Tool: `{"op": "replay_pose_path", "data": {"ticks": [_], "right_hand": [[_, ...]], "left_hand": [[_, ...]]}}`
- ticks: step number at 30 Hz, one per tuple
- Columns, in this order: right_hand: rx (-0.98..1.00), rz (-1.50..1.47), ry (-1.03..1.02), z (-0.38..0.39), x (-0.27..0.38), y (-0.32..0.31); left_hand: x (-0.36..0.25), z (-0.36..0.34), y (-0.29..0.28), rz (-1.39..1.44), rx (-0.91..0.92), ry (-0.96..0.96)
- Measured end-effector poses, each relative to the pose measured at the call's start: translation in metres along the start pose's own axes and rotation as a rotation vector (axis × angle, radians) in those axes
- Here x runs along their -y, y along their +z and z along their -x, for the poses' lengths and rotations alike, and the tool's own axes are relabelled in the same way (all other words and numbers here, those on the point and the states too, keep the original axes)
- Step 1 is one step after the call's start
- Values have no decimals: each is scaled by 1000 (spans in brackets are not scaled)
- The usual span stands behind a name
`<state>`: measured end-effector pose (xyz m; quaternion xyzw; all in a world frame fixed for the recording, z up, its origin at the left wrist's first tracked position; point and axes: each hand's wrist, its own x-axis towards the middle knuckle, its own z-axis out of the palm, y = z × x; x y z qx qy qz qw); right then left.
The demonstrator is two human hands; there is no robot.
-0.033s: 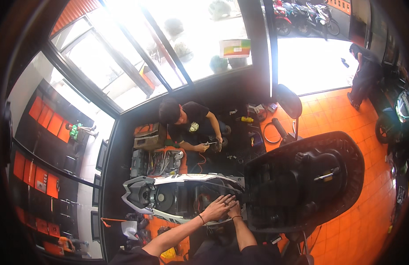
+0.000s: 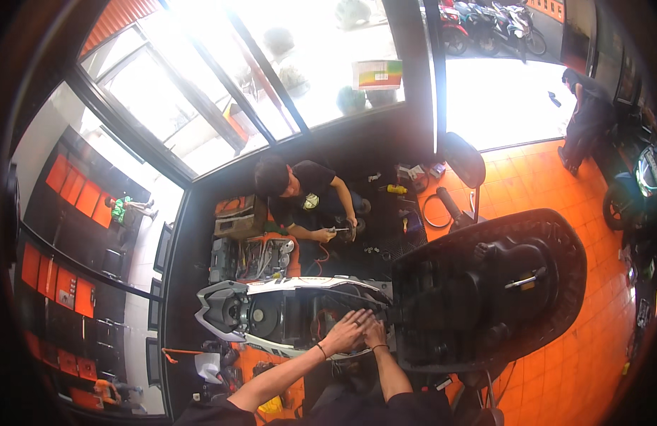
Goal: The person removes screws and a plastic body panel from a scooter using a screwdriver and then removes internal components by hand and with a wrench.
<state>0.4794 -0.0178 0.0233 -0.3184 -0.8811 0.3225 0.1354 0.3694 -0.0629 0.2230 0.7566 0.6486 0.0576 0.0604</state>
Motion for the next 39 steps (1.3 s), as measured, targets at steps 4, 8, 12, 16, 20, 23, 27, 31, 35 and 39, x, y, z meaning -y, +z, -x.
{"op": "replay_pose_path", "data": {"ticks": [4, 8, 12, 16, 20, 23, 27, 31, 35, 39], "right_hand": [[48, -121, 134, -10, -3, -8], [25, -81, 78, -8, 0, -11], [50, -60, 29, -6, -6, -1], [31, -62, 135, -15, -30, 13], [-130, -94, 98, -4, -43, 10], [39, 46, -14, 7, -6, 2], [-19, 67, -117, -3, -5, 2], [33, -141, 60, -9, -14, 7], [71, -97, 1, -8, -19, 8], [95, -102, 12, -2, -18, 7]], "left_hand": [[14, 3, 4, -22, -39, -178], [13, 2, 1, -154, -7, -143], [-4, -4, 36, -88, -70, -430], [-25, -34, 28, -21, -244, -363], [-36, -33, 8, 97, -85, -168], [-31, 6, 8, 104, -14, -160], [-29, 19, 14, 49, 66, -182], [-26, 18, 16, 105, -68, -376], [-21, 15, 24, 58, -35, -440], [-13, 18, 33, -132, -59, -418]]}}
